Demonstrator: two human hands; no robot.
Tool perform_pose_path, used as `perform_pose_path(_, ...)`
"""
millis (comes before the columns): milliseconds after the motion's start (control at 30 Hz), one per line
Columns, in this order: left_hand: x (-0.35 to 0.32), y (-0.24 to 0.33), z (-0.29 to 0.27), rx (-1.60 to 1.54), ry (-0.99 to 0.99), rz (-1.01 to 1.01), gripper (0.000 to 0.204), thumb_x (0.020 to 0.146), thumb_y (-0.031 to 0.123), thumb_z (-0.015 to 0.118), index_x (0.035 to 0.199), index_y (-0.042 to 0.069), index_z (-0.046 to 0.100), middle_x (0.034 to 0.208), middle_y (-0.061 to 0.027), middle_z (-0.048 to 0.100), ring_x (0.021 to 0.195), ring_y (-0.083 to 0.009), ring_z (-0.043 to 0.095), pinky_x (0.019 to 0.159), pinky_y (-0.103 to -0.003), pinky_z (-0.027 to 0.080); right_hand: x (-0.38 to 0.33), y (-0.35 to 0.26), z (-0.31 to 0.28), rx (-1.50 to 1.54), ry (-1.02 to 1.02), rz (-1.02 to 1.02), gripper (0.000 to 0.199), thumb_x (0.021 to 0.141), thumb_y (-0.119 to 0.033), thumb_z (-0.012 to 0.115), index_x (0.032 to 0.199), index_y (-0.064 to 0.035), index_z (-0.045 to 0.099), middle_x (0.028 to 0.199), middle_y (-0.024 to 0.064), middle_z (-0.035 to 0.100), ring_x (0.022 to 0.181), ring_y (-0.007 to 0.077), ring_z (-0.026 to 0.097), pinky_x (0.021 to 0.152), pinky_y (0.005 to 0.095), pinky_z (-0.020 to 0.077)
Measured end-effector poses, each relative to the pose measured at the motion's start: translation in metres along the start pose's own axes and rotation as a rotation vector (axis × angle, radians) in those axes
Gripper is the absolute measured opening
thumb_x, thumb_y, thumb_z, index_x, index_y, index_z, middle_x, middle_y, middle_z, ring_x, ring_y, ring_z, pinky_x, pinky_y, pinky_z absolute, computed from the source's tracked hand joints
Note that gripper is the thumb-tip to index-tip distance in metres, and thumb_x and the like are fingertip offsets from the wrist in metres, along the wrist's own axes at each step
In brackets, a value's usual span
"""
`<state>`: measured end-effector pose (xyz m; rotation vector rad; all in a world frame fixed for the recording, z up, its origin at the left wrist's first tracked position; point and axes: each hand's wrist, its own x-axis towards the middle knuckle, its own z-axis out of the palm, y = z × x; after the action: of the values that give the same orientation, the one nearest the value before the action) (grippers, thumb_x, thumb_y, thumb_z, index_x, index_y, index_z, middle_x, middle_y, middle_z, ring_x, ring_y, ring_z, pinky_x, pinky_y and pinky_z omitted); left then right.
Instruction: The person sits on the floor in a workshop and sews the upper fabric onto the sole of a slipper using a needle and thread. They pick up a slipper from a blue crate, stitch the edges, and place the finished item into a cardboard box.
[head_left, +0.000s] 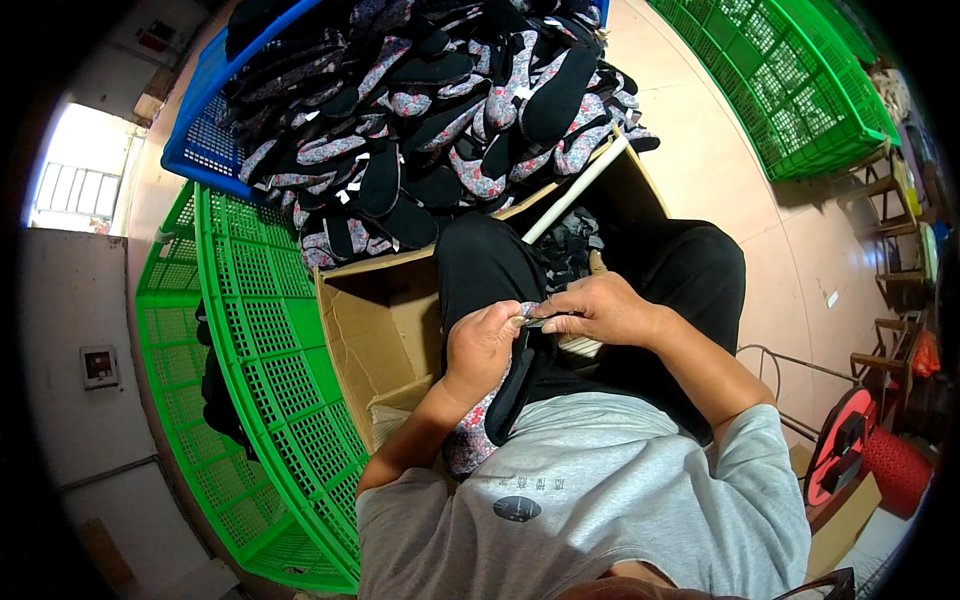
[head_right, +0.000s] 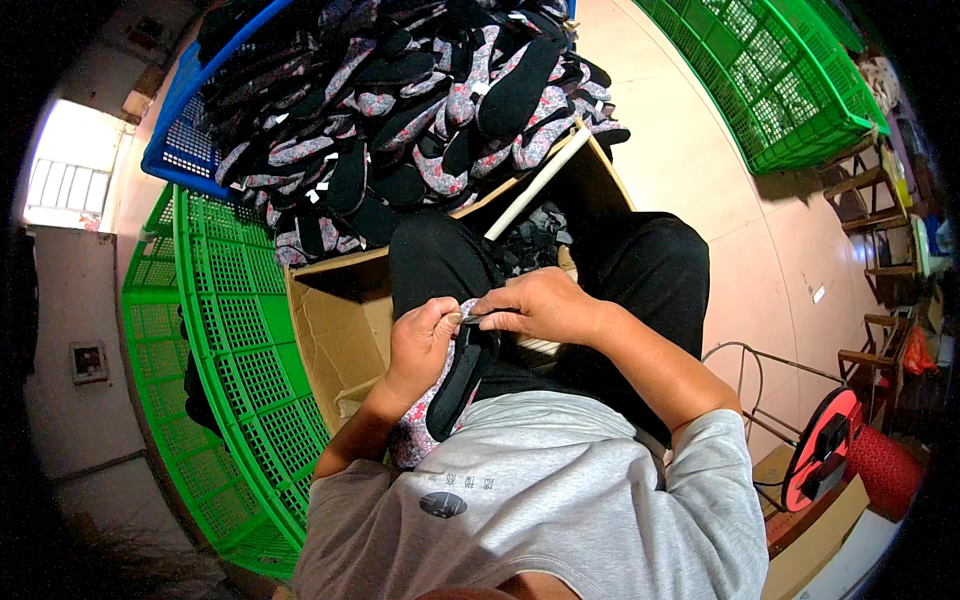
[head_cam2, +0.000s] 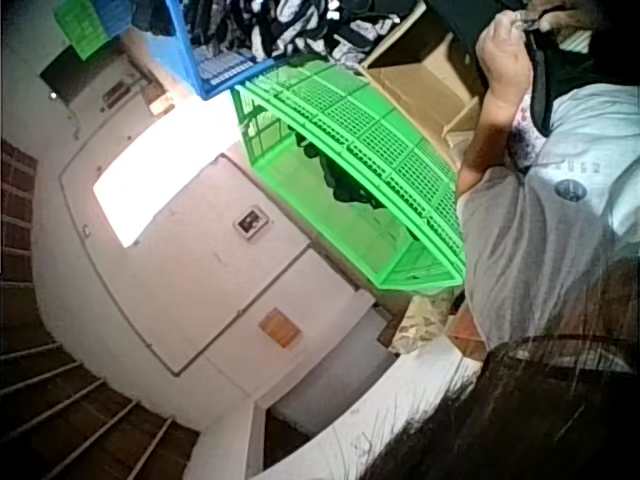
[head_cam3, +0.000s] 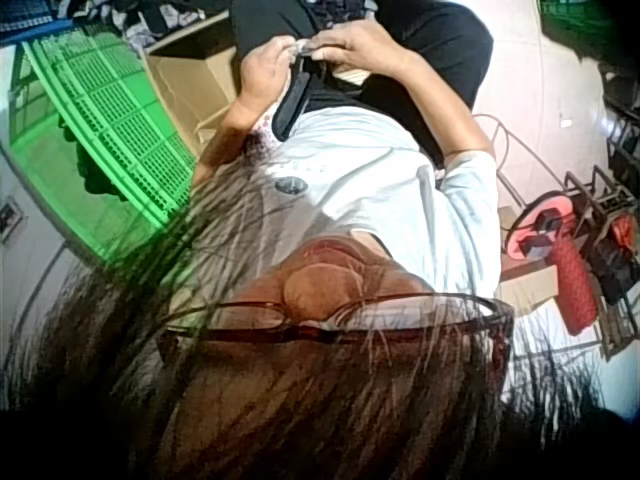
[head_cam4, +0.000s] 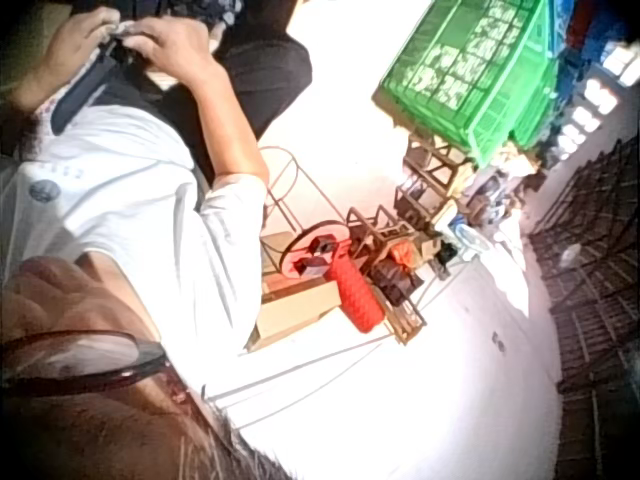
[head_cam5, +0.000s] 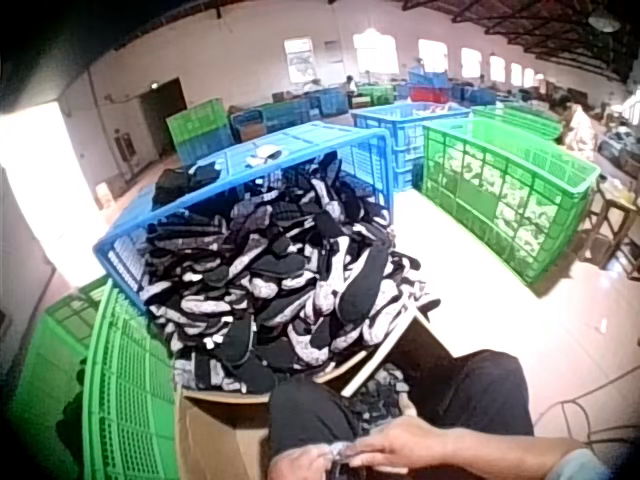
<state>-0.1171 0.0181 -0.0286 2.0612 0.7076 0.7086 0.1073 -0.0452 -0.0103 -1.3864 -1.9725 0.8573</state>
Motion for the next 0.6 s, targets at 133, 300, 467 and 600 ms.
perform_pose_path(133,-0.001,0.0,-0.001,-0.02,-0.008,-0.029,0.005,0.095,0.007,0.058,0.096,0.002,0.058,0.07,-0.0093,0.059,0.062,-0.0198,0.06,0.059,-0.03,0.047,0.001,0.0,0.001,0.019,-0.001,0.01,0.026,0.086,-0.037,0.069,0.102,-0.0163,0.074,0.086,0.0098,0.071,0.076,0.0302,0.068,0.067,0.0383,0.0519)
perform_pose_path(300,-0.002,-0.006,0.0,-0.038,0.032,-0.078,0.006,0.093,0.007,0.06,0.096,0.002,0.06,0.074,-0.0106,0.061,0.065,-0.0208,0.062,0.061,-0.031,0.048,-0.003,0.003,0.012,0.213,0.082,0.065,0.026,0.089,-0.029,0.069,0.11,-0.0123,0.07,0.096,0.0087,0.071,0.082,0.0234,0.068,0.073,0.0331,0.0524)
perform_pose_path(467,0.027,0.01,-0.024,0.116,0.074,0.004,0.005,0.087,0.005,0.065,0.09,0.001,0.064,0.079,-0.012,0.063,0.072,-0.0245,0.063,0.066,-0.032,0.048,-0.026,0.025,0.05,0.882,0.163,0.38,0.034,0.093,-0.012,0.067,0.123,-0.0006,0.056,0.11,0.0057,0.063,0.094,0.013,0.064,0.08,0.0254,0.0517)
perform_pose_path(600,0.055,0.014,-0.026,0.143,-0.029,0.074,0.011,0.081,0.0,0.066,0.093,0.001,0.067,0.088,-0.0128,0.067,0.081,-0.0289,0.065,0.073,-0.034,0.05,-0.036,0.014,0.069,1.122,0.361,0.565,0.032,0.093,-0.017,0.068,0.12,-0.0062,0.057,0.098,0.0014,0.066,0.078,0.0049,0.057,0.066,0.0194,0.0461)
